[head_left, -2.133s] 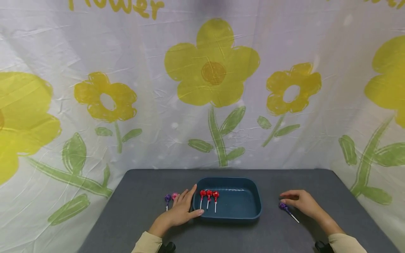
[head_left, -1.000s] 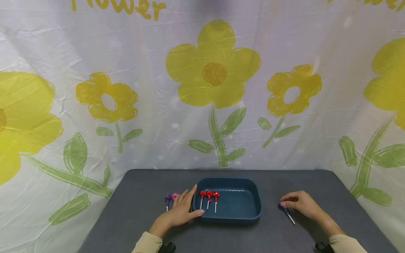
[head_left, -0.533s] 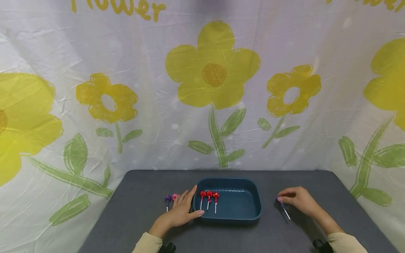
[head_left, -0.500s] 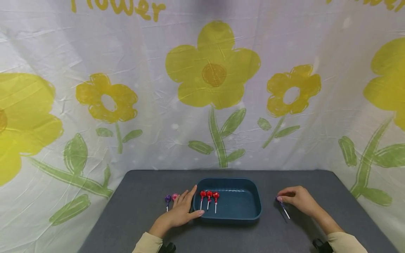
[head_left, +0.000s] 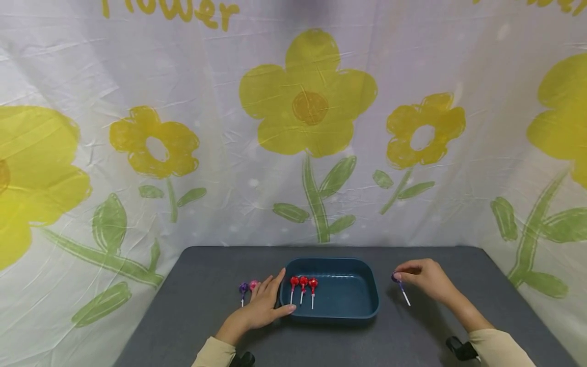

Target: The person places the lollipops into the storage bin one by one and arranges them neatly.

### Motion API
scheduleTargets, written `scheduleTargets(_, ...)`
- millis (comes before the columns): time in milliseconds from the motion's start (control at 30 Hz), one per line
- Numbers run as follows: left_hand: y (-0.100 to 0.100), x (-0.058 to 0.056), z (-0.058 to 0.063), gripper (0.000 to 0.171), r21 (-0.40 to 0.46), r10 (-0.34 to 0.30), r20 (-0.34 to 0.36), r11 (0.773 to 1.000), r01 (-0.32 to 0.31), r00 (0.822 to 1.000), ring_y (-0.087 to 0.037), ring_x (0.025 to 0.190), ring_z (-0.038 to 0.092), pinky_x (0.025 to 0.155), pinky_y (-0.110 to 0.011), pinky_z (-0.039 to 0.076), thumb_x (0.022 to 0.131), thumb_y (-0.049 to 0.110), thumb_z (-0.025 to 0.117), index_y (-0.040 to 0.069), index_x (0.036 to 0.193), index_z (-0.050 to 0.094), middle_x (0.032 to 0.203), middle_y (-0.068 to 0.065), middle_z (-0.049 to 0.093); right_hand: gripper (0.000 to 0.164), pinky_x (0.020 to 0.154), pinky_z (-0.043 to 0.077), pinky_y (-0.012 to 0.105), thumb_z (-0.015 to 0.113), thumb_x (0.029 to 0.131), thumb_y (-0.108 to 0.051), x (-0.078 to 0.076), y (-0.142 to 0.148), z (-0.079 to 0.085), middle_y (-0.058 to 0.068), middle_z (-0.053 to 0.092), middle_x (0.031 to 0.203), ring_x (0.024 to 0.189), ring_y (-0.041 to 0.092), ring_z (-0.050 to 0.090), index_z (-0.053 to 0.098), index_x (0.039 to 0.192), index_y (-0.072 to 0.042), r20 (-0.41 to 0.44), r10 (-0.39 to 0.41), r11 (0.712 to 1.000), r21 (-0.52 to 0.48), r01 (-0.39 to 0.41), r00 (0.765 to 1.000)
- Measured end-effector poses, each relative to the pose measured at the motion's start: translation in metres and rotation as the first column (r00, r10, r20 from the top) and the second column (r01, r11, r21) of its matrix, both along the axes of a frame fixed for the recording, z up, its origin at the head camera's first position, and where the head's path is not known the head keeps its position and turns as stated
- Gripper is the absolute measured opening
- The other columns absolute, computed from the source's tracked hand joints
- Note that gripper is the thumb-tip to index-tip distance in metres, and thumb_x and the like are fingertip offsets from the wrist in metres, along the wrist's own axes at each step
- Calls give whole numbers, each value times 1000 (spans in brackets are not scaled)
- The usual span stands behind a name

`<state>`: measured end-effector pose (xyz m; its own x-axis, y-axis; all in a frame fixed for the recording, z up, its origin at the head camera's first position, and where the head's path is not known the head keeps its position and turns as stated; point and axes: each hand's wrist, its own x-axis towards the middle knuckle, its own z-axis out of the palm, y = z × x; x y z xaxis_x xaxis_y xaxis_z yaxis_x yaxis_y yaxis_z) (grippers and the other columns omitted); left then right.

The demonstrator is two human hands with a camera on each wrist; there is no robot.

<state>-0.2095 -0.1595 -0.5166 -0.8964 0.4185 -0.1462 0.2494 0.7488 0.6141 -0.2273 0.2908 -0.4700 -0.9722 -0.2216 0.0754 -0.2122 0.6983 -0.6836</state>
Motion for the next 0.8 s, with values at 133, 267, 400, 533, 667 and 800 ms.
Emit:
scheduleTargets(133, 0, 0, -2, 99, 12, -7, 0, 1000, 7, 1000, -44, 152, 11, 115, -73, 0, 90, 65, 57, 22, 161, 3, 165, -16, 21, 29, 73, 53, 22, 71, 89, -41, 0, -6, 6, 0, 77, 100, 87, 2, 68, 77, 105, -17, -16, -12, 1000, -4, 12, 1000)
scheduleTargets(267, -1, -1, -6, 100, 8, -8, 2, 1000, 8, 1000, -43, 153, 9, 116, -72, -2, 89, 68, 54, 24, 161, 0, 166, -15, 19, 31, 72, 54, 22, 71, 89, -42, -1, -14, 11, 1, 77, 100, 86, 4, 68, 77, 105, -16, -25, -19, 1000, -10, 19, 1000)
scheduleTargets(400, -2, -1, -7, 100, 11, -8, 1, 1000, 8, 1000, -44, 153, 9, 115, -72, -3, 89, 69, 54, 24, 161, 0, 165, -16, 19, 30, 72, 54, 23, 72, 89, -41, -1, -22, 15, 1, 77, 99, 85, 5, 68, 77, 105, -16, -26, -18, 1000, -22, 17, 1000)
scheduleTargets(533, -2, 0, -5, 99, 18, -8, 5, 1000, 8, 1000, -44, 153, 10, 115, -73, -2, 90, 66, 55, 23, 161, 2, 165, -16, 20, 29, 72, 53, 23, 72, 89, -39, -1, -29, 19, 0, 77, 98, 84, 2, 68, 77, 105, -16, -41, -29, 999, -26, 28, 999)
scheduleTargets(667, -1, 0, -1, 98, 5, 2, 13, 1000, -2, 1000, -42, 154, 10, 116, -72, -1, 91, 65, 55, 24, 161, 1, 166, -14, 19, 28, 71, 53, 23, 72, 89, -37, -2, -38, 22, 2, 77, 98, 84, 5, 68, 77, 105, -14, -57, -27, 999, -33, 26, 998)
scheduleTargets(800, 0, 0, 0, 98, -2, 4, 7, 1000, -4, 1000, -42, 153, 11, 116, -72, 1, 91, 65, 56, 24, 161, 1, 165, -14, 21, 26, 70, 53, 23, 72, 89, -35, -4, -48, 24, 3, 77, 97, 86, 15, 71, 77, 103, -13, -60, -11, 999, -50, 8, 998)
